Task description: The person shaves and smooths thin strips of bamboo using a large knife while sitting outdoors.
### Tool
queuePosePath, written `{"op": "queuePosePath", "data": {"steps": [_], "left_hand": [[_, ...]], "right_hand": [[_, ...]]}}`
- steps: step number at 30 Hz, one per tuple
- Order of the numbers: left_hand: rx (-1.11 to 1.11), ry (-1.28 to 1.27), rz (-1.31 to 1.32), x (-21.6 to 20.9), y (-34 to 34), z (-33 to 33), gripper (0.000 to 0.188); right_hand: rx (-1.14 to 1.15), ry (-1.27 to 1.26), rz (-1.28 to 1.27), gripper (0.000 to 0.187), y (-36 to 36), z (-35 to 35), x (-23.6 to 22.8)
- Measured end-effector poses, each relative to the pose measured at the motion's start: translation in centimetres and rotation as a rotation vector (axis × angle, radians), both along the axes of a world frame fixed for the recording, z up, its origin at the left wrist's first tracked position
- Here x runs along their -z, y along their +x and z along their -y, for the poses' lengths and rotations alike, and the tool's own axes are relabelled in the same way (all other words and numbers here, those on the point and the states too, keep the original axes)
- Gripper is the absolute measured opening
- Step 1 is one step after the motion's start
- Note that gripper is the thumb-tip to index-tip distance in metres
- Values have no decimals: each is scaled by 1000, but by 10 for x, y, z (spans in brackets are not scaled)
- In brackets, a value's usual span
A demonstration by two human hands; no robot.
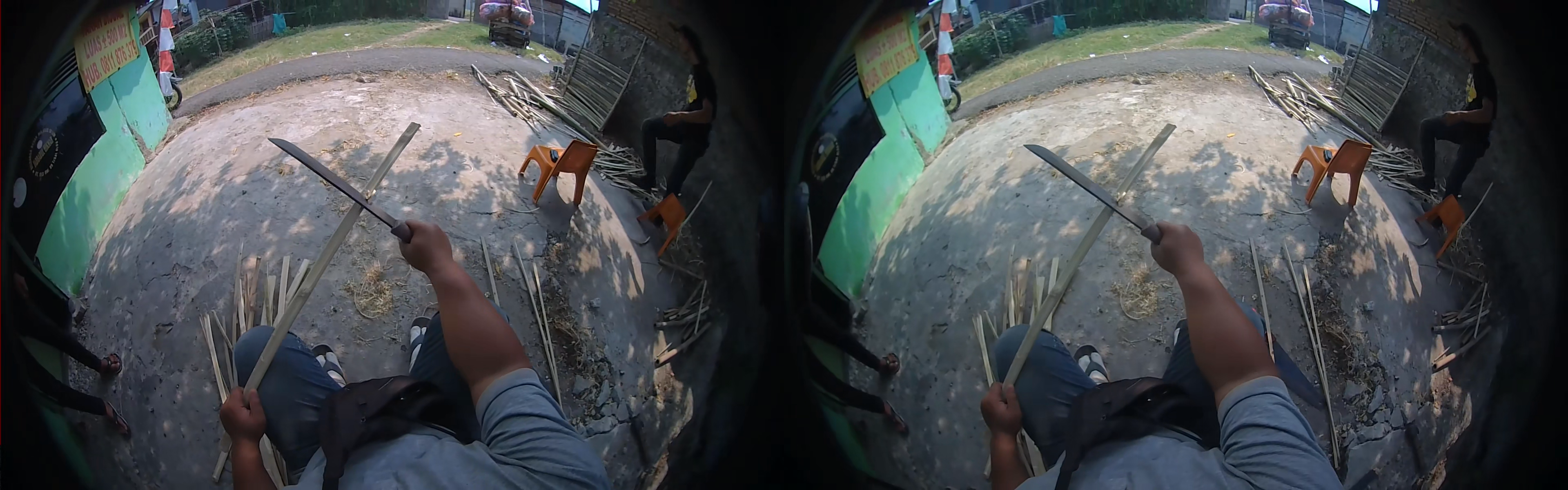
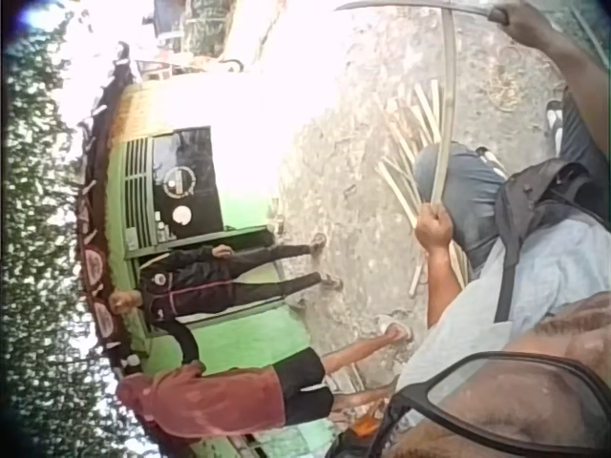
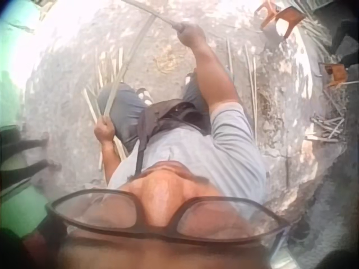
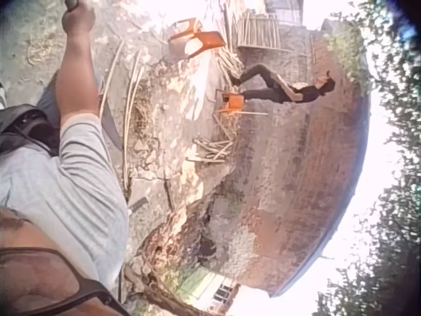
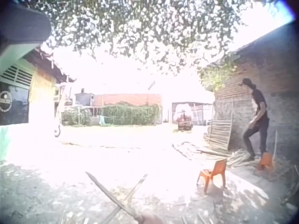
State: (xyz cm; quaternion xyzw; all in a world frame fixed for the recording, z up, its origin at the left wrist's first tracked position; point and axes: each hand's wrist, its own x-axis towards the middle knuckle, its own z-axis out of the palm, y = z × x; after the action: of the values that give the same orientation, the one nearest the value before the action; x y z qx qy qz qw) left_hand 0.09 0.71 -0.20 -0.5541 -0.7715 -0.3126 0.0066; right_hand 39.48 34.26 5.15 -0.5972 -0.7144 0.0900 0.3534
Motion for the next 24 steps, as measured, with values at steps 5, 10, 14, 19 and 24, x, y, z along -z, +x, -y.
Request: {"op": "queuePosePath", "data": {"steps": [5,10,14,19,24], "left_hand": [[11,-55,15,-7,-2,1,37],[26,-25,58,0,-4,0,40],[30,0,40,3,-5,3,41],[17,-18,10,-1,0,1,40],[-2,-92,-39,-11,0,0,39]], "right_hand": [[-54,23,55,13,-7,18,-9],[-460,196,308,11,-43,54,-8],[-537,272,417,6,-46,47,-12],[-19,18,53,9,-2,4,-5],[-3,-20,52,13,-3,14,-2]]}}
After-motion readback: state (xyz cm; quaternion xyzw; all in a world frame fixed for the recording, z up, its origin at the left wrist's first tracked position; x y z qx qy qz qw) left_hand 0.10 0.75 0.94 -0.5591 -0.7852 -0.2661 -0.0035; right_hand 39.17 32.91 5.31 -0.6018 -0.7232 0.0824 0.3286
